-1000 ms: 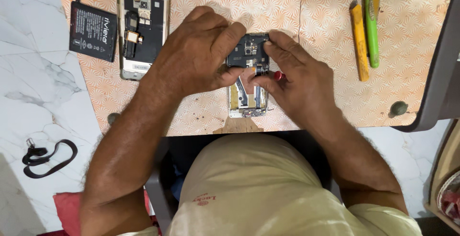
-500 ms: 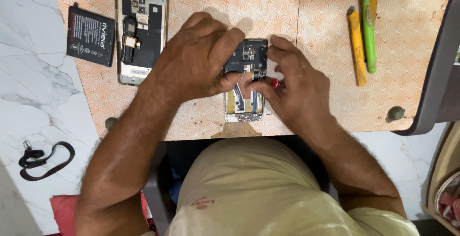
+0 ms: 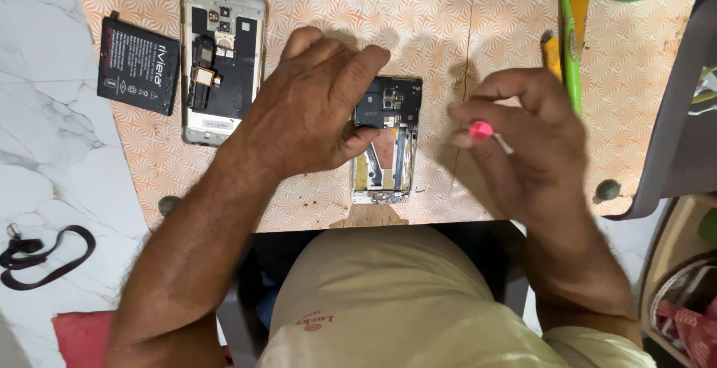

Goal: The person uses a red screwdriver and a yellow plastic pry tool to work on the internal components of a disassembled mobile phone. They repeatedly pry and adjust small parts on the motherboard area while the phone remains open on the table.

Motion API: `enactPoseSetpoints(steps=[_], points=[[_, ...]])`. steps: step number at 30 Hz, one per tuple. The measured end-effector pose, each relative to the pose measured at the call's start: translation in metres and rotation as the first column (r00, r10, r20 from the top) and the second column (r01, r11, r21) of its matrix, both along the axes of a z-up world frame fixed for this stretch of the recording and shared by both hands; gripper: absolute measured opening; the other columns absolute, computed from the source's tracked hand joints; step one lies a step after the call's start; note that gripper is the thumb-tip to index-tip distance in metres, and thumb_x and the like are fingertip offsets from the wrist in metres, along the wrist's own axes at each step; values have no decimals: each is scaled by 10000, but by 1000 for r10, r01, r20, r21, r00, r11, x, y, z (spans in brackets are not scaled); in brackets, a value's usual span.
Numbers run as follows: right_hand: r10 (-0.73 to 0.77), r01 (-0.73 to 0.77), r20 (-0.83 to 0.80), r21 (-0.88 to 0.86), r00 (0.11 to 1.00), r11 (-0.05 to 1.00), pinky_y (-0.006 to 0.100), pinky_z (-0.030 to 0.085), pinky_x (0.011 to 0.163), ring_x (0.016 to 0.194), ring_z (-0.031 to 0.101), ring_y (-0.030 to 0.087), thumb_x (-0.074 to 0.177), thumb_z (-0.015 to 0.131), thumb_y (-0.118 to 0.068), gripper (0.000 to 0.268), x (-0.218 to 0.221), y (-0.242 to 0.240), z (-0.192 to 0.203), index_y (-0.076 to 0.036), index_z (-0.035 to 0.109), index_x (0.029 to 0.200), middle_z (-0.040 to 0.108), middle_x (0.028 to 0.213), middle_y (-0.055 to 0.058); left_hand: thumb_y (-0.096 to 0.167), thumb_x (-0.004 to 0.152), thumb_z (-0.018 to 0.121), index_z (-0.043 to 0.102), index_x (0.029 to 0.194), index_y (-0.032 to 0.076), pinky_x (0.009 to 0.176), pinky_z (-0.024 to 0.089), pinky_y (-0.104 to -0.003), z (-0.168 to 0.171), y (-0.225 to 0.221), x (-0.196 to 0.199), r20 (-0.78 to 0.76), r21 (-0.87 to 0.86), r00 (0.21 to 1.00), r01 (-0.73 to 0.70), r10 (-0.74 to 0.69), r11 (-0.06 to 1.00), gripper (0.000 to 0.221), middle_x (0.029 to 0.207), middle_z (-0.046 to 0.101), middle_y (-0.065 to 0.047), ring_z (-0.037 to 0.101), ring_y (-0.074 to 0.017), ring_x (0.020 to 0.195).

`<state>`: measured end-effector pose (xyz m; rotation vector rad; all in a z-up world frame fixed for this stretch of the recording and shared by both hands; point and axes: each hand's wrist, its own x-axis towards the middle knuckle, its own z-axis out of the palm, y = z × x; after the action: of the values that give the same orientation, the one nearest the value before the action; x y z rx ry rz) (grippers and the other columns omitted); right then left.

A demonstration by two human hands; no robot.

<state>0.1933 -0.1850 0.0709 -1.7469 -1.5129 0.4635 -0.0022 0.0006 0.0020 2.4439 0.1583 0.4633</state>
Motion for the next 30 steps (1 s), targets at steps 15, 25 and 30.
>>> enactPoseSetpoints(steps=[15,25,30], points=[[-215,321,-436,186,874,929,286,595,882,952,722,202,1203,717,-16,340,17,5,-57,-35,401,1328,711,1080,182,246,708,980,260,1567,24,1076,335,-549,10,1,-8,-41,-56,997,-63,60,996,1143,1050,704,-130,635,-341,1079],[-210,389,-579,204,788,898,331,651,838,924,765,233,1113,805,12,350,19,9,-73,-19,479,1239,677,887,130,222,730,968,223,1583,21,1090,343,-537,10,3,-9,-41,-122,997,-74,70,990,1150,1006,686,-96,633,-322,1072],[-215,377,-544,205,811,903,324,648,840,917,764,220,1130,797,37,342,12,10,-69,-31,477,1227,656,876,112,275,731,970,199,1593,29,1094,341,-530,10,4,-11,-26,-97,994,-105,103,990,1182,1025,682,-99,630,-325,1082]])
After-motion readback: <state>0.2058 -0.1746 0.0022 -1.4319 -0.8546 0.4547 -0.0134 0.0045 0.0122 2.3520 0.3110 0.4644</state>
